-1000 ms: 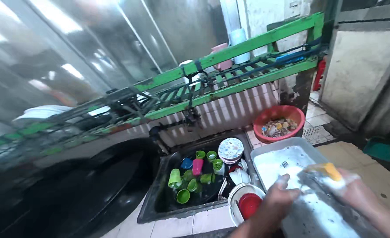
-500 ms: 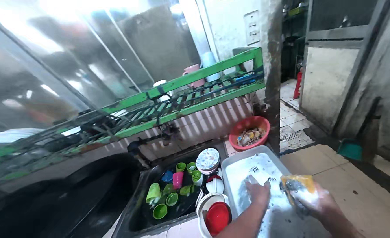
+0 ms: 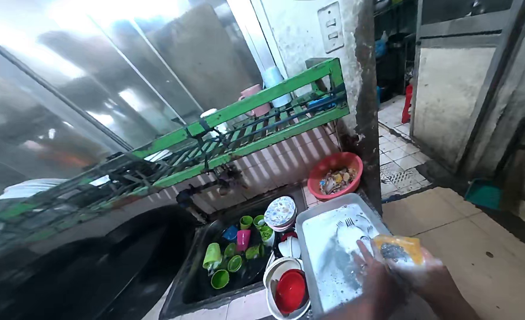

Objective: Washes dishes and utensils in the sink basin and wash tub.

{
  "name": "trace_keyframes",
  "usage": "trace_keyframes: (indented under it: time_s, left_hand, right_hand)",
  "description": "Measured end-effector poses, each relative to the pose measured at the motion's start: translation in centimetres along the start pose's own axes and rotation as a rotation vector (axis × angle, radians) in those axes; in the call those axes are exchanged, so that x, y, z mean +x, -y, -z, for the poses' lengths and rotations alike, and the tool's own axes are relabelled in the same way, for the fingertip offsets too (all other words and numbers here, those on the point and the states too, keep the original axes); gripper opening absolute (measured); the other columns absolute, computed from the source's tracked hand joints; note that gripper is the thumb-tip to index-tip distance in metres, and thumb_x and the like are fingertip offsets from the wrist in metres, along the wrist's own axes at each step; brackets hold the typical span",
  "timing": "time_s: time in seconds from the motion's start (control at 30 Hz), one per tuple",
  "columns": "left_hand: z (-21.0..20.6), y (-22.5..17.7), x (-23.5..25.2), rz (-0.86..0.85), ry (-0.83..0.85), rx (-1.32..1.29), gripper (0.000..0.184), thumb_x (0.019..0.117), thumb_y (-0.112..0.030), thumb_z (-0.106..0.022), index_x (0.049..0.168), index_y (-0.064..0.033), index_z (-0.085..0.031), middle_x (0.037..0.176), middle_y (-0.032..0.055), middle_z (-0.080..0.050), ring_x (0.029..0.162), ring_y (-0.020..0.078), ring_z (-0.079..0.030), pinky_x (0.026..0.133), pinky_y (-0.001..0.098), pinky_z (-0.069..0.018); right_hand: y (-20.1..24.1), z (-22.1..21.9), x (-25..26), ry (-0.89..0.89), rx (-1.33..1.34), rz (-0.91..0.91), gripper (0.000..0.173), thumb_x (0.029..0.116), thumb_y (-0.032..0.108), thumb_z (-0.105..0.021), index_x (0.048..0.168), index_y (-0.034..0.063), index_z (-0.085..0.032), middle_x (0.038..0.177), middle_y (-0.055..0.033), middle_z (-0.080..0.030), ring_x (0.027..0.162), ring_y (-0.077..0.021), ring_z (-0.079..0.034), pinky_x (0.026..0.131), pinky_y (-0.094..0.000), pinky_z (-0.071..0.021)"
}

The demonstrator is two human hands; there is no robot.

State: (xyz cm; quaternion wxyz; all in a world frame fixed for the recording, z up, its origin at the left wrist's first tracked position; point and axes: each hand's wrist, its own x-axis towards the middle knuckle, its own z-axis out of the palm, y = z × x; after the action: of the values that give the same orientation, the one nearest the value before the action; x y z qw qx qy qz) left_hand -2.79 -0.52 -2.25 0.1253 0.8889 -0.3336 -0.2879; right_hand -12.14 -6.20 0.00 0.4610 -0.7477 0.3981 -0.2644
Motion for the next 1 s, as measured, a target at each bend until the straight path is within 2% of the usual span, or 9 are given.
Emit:
trace_keyframes:
  time_s: [0.2,0.3,0.4,0.47,0.6,0.7,0.83,0.9,1.0]
  left_hand:
    - [0.4,0.3,1.8,0.020,-0.011,0.064,0.094,0.0966,-0.024,-0.066,0.167,-0.0198,-0.004,0.171,0.0148,0.016,0.155,0.0475,-0.014,0.109,0.0646,-0.0407]
    - [1.3,1.7,3.4,0.025,-0.049,0.018,0.107,0.0876,-0.031,-0.077,0.167,-0.0203,-0.005,0.170,0.0192,0.016,0.150,0.0492,-0.028,0.104,0.0608,-0.0480]
    - [1.2,4.4,5.1,-0.018,-0.083,0.021,0.100,0.0915,-0.029,-0.073,0.167,-0.0149,-0.009,0.169,0.0245,0.015,0.150,0.0530,-0.025,0.109,0.0559,-0.0455]
    - [1.8,5.1,5.3,0.016,-0.073,-0.021,0.104,0.0884,-0.027,-0.076,0.167,-0.0168,-0.009,0.170,0.0213,0.016,0.153,0.0499,-0.018,0.114,0.0549,-0.0409]
    - [3.0,6.4,5.5,0.071,-0.110,-0.086,0.116,0.0752,-0.013,-0.082,0.167,-0.0180,-0.011,0.170,0.0219,0.014,0.151,0.0467,-0.024,0.112,0.0533,-0.0425]
    - [3.1,6.8,5.6,0.176,-0.188,-0.123,0.109,0.0811,-0.027,-0.080,0.166,-0.0169,-0.013,0.169,0.0267,0.010,0.150,0.0481,-0.025,0.114,0.0515,-0.0403]
    - [3.0,5.6,6.5,0.307,-0.176,-0.106,0.117,0.0817,-0.059,-0.075,0.166,-0.0149,-0.007,0.167,0.0322,-0.007,0.140,0.0504,-0.043,0.104,0.0579,-0.0494]
    - [3.1,3.7,6.5,0.297,-0.109,0.018,0.114,0.0837,-0.061,-0.072,0.167,-0.0184,-0.006,0.167,0.0298,-0.013,0.134,0.0482,-0.051,0.099,0.0582,-0.0522]
    - [2.7,1.9,6.9,0.269,-0.053,0.160,0.109,0.0849,-0.051,-0.074,0.167,-0.0245,-0.007,0.171,0.0230,-0.002,0.139,0.0498,-0.044,0.100,0.0616,-0.0493]
  right_hand:
    - [0.3,0.0,-0.2,0.003,-0.025,0.048,0.067,0.0809,0.030,-0.082,0.130,-0.0106,-0.060,0.115,-0.0279,-0.070,0.108,-0.0375,-0.069,0.098,-0.0534,-0.0529]
    - [-0.6,-0.1,-0.3,0.055,-0.114,0.204,0.058,0.0836,0.030,-0.078,0.123,-0.0096,-0.064,0.110,-0.0264,-0.071,0.102,-0.0389,-0.071,0.093,-0.0571,-0.0554]
    - [-0.1,0.0,-0.6,0.367,-0.358,0.294,0.048,0.0935,0.032,-0.069,0.131,0.0019,-0.065,0.124,-0.0210,-0.069,0.115,-0.0359,-0.067,0.100,-0.0550,-0.0532]
    - [2.0,0.4,-0.9,0.675,-0.655,0.229,0.047,0.1012,0.027,-0.058,0.143,0.0056,-0.056,0.138,-0.0244,-0.059,0.127,-0.0437,-0.058,0.103,-0.0622,-0.0468]
    - [1.9,-0.5,-0.4,0.882,-0.768,0.206,0.035,0.0984,0.013,-0.058,0.133,0.0046,-0.061,0.131,-0.0233,-0.062,0.117,-0.0453,-0.062,0.091,-0.0656,-0.0509]
    - [0.3,-1.5,-0.2,0.918,-0.767,0.230,0.037,0.0968,0.012,-0.061,0.133,0.0043,-0.062,0.136,-0.0225,-0.058,0.124,-0.0459,-0.057,0.095,-0.0649,-0.0501]
    - [0.9,-2.6,0.3,0.963,-0.812,0.143,0.046,0.0973,0.008,-0.060,0.143,0.0039,-0.054,0.146,-0.0225,-0.052,0.131,-0.0466,-0.052,0.103,-0.0627,-0.0470]
    - [1.5,-2.9,0.6,0.971,-0.837,0.099,0.040,0.0996,0.007,-0.055,0.140,0.0032,-0.055,0.142,-0.0224,-0.055,0.128,-0.0451,-0.055,0.101,-0.0608,-0.0485]
    - [2.2,-2.4,1.0,0.999,-0.863,0.121,0.039,0.0988,0.005,-0.053,0.137,0.0025,-0.056,0.137,-0.0230,-0.058,0.123,-0.0445,-0.059,0.098,-0.0611,-0.0498]
